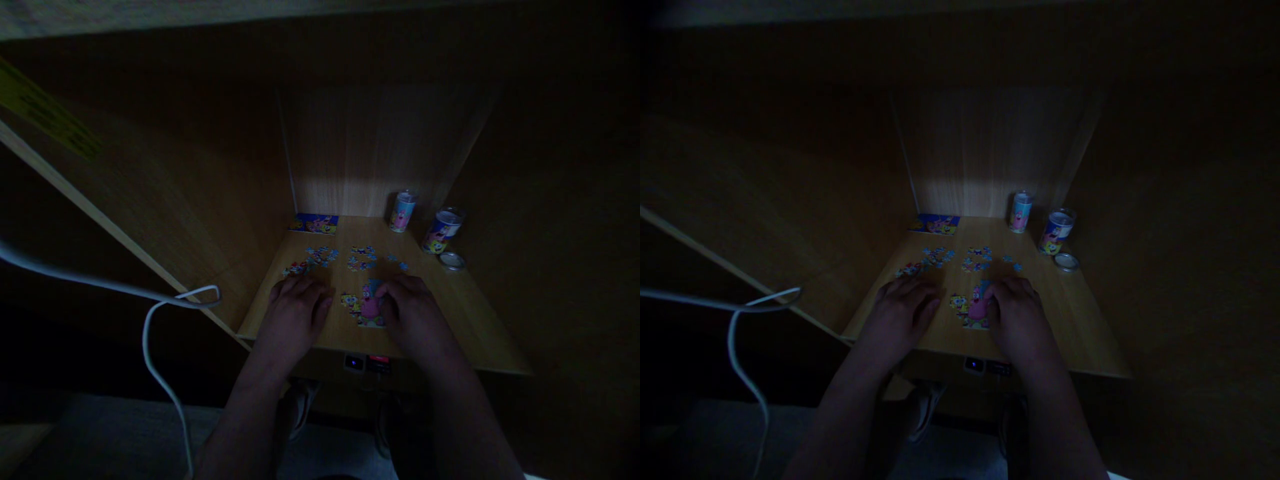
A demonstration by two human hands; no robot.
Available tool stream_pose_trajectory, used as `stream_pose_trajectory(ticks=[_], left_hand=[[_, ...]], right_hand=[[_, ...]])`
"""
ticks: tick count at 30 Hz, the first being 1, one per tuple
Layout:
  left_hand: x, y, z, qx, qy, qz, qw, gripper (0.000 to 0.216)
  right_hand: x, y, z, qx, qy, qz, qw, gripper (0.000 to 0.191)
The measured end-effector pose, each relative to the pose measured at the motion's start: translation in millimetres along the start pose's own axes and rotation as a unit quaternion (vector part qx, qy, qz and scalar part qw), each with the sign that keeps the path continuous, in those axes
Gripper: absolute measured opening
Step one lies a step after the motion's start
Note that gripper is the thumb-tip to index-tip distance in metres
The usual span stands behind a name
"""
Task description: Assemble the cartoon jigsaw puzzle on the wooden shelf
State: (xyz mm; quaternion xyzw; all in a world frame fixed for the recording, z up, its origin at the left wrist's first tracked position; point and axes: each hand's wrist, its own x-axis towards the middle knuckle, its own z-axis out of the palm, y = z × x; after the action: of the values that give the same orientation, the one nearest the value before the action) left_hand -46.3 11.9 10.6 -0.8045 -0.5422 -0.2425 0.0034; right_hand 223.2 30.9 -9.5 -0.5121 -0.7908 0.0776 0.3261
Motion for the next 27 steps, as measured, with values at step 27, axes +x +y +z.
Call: stream_pose_trajectory(ticks=[27], left_hand=[[34, 18, 25, -0.031, -0.098, 0.077, 0.992, 0.054]], right_hand=[[0, -2, -2, -0.024, -0.013, -0.005, 1.000, 0.018]])
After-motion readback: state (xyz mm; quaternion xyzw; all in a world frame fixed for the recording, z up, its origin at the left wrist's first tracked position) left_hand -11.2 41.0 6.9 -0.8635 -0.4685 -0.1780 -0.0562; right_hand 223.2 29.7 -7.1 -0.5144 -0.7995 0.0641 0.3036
